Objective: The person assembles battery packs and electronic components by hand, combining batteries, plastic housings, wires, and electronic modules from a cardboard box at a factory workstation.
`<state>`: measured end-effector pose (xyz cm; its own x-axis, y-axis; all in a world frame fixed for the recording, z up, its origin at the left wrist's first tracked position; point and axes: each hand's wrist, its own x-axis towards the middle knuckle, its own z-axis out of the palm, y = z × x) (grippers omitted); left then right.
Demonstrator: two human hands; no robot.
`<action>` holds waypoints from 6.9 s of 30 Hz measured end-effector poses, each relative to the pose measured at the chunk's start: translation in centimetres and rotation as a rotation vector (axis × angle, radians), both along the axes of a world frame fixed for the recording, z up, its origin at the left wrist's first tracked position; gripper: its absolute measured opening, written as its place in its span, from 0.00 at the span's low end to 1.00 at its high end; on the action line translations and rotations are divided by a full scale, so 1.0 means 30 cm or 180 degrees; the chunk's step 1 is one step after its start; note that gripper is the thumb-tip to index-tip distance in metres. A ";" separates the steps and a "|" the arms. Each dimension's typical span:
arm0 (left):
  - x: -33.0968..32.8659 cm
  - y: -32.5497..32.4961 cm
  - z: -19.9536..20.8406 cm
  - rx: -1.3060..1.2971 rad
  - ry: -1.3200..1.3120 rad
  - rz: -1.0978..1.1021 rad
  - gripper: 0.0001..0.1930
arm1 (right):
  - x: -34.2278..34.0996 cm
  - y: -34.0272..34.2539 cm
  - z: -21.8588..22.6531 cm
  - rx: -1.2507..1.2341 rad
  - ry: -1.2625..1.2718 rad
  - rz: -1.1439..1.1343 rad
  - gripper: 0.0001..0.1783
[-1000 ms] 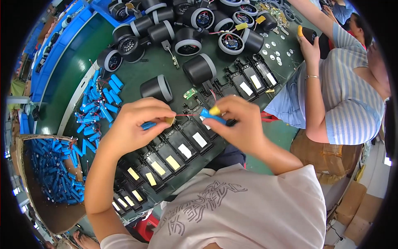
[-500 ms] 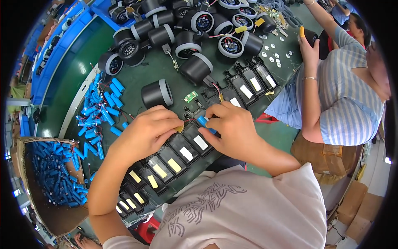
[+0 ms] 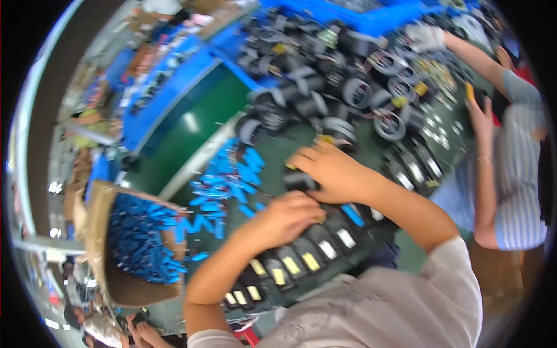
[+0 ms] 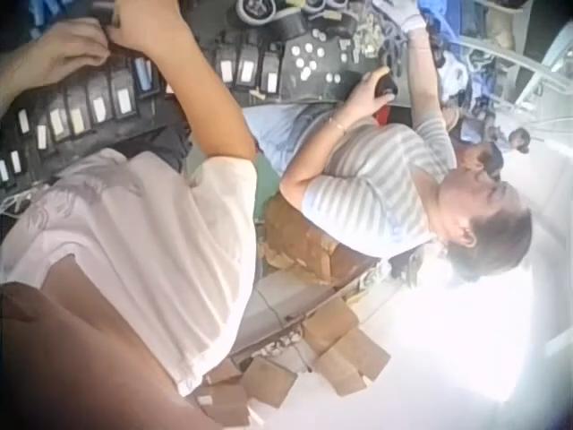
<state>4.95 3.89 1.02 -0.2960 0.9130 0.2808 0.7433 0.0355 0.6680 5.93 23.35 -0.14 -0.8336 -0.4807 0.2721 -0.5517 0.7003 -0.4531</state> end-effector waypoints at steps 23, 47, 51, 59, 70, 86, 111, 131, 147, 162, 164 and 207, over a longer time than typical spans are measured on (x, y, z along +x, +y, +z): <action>-0.215 -0.170 0.241 0.0209 0.0656 0.1392 0.14 | -0.187 -0.094 0.042 -0.2093 0.0259 -0.0949 0.29; -0.773 -0.517 0.101 -0.0506 0.2372 0.4191 0.22 | 0.059 0.071 0.306 -0.0701 0.3934 -0.1828 0.51; -0.740 -0.379 0.019 -0.0778 0.1155 0.3246 0.13 | 0.062 0.124 0.310 -0.1452 0.4698 -0.1232 0.50; -0.728 -0.251 -0.134 -0.0550 0.0438 0.3554 0.11 | 0.085 0.078 0.224 -0.1467 0.3618 -0.1211 0.47; -0.340 -0.048 0.235 0.1099 0.0409 0.3013 0.04 | 0.018 0.087 0.172 -0.2642 0.1749 -0.0818 0.18; -0.204 0.220 0.035 0.0803 0.1117 0.0796 0.17 | 0.266 0.158 0.160 -0.2637 0.0114 -0.1858 0.04; -0.068 0.109 -0.010 0.0800 -0.1110 0.1944 0.07 | 0.140 0.033 0.056 -0.1980 0.0064 -0.1596 0.04; -0.059 0.067 -0.050 0.1225 -0.2475 0.1429 0.11 | 0.098 -0.017 0.006 -0.1614 0.0615 -0.1236 0.04; -0.013 0.095 -0.047 0.1259 -0.1465 0.1954 0.10 | 0.148 -0.095 0.024 -0.1453 0.0431 -0.1366 0.12; -0.075 -0.005 0.089 -0.0128 -0.0160 -0.0242 0.14 | 0.466 0.005 -0.042 -0.1556 0.0229 -0.1569 0.15; -0.064 -0.003 0.087 -0.0325 -0.0075 -0.0606 0.15 | 0.502 -0.014 -0.057 -0.1692 0.0171 -0.1662 0.16; -0.074 0.029 0.232 -0.1085 0.1400 -0.0324 0.07 | 0.082 0.001 -0.052 -0.3168 -0.0379 -0.1298 0.38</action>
